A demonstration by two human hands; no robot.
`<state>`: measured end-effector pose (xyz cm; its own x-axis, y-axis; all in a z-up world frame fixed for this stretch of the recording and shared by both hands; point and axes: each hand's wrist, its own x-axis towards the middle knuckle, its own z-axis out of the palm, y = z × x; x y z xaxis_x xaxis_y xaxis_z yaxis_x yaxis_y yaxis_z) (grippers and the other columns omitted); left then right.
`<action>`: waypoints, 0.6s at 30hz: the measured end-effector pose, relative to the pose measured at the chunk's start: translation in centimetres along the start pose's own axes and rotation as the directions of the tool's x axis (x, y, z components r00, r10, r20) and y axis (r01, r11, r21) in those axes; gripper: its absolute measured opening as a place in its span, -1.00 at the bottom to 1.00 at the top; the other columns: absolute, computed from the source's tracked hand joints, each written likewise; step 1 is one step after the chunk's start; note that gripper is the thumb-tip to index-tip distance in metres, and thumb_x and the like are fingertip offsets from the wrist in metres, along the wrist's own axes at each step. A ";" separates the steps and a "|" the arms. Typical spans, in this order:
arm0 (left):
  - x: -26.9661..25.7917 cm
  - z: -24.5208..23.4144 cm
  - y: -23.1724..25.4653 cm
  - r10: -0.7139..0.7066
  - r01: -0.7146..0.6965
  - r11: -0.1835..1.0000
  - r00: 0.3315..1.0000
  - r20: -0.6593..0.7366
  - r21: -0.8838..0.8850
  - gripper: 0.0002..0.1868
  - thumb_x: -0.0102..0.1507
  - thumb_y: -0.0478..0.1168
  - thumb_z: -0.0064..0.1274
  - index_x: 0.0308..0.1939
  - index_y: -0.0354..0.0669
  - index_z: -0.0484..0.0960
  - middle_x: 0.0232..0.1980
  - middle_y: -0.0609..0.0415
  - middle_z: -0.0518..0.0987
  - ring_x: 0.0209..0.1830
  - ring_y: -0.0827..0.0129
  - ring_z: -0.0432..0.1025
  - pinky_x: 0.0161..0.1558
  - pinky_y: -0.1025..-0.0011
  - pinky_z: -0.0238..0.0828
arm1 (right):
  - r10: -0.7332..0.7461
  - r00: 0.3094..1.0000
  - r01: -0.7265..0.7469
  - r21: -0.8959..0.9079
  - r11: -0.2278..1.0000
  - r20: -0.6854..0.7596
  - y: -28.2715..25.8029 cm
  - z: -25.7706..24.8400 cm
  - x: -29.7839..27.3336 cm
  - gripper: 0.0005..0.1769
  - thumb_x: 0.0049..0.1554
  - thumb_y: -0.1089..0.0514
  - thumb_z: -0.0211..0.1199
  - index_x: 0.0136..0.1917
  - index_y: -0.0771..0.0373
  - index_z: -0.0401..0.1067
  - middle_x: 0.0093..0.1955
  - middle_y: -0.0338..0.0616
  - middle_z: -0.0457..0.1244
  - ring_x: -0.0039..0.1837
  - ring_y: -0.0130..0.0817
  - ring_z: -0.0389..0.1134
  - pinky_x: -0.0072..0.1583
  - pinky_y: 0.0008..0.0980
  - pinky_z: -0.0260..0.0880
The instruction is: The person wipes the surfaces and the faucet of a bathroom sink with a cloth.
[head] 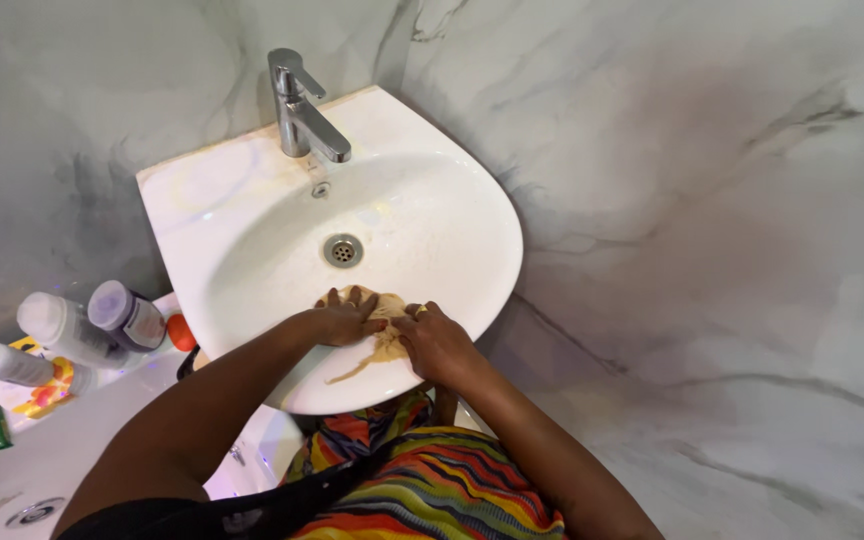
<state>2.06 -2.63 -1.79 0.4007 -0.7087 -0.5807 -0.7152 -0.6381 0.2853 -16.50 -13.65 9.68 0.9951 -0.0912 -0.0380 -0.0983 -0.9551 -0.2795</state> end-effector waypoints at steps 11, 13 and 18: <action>2.8 -1.3 -0.3 0.018 -0.023 0.999 0.992 -0.126 -0.034 -0.11 0.37 0.38 -0.41 0.66 0.29 -0.36 0.71 -0.01 -0.50 0.67 -0.19 -0.64 0.56 -0.18 -0.58 | 0.075 0.960 -0.033 -0.155 0.987 0.271 2.0 0.1 5.3 -0.41 0.08 0.33 0.14 0.40 0.22 0.37 0.43 0.02 0.22 0.44 0.02 0.18 0.37 -0.14 0.31; 4.0 -1.6 -0.7 0.035 -0.038 0.999 0.982 -0.186 -0.014 -0.11 0.38 0.36 -0.39 0.66 0.23 -0.36 0.71 -0.04 -0.49 0.68 -0.16 -0.63 0.57 -0.13 -0.58 | 0.091 0.957 -0.058 -0.127 0.990 0.277 2.4 0.3 6.4 -0.44 0.11 0.32 0.12 0.40 0.22 0.37 0.42 0.01 0.22 0.43 0.01 0.17 0.36 -0.13 0.32; 7.0 -3.0 -2.0 0.095 -0.055 0.990 0.942 -0.321 0.131 -0.06 0.40 0.34 -0.32 0.65 -0.02 -0.32 0.70 -0.18 -0.44 0.68 -0.10 -0.55 0.56 0.02 -0.54 | 0.141 0.933 -0.106 -0.121 0.987 0.331 4.0 1.1 10.4 -0.49 0.13 0.27 0.14 0.37 0.20 0.37 0.36 0.01 0.21 0.42 -0.01 0.16 0.35 -0.12 0.31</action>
<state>7.99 -7.23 -4.12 0.4938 -0.8249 -0.2752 -0.8049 -0.5533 0.2143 -6.59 -18.09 7.17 0.9111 -0.1267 -0.3922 -0.2013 -0.9671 -0.1553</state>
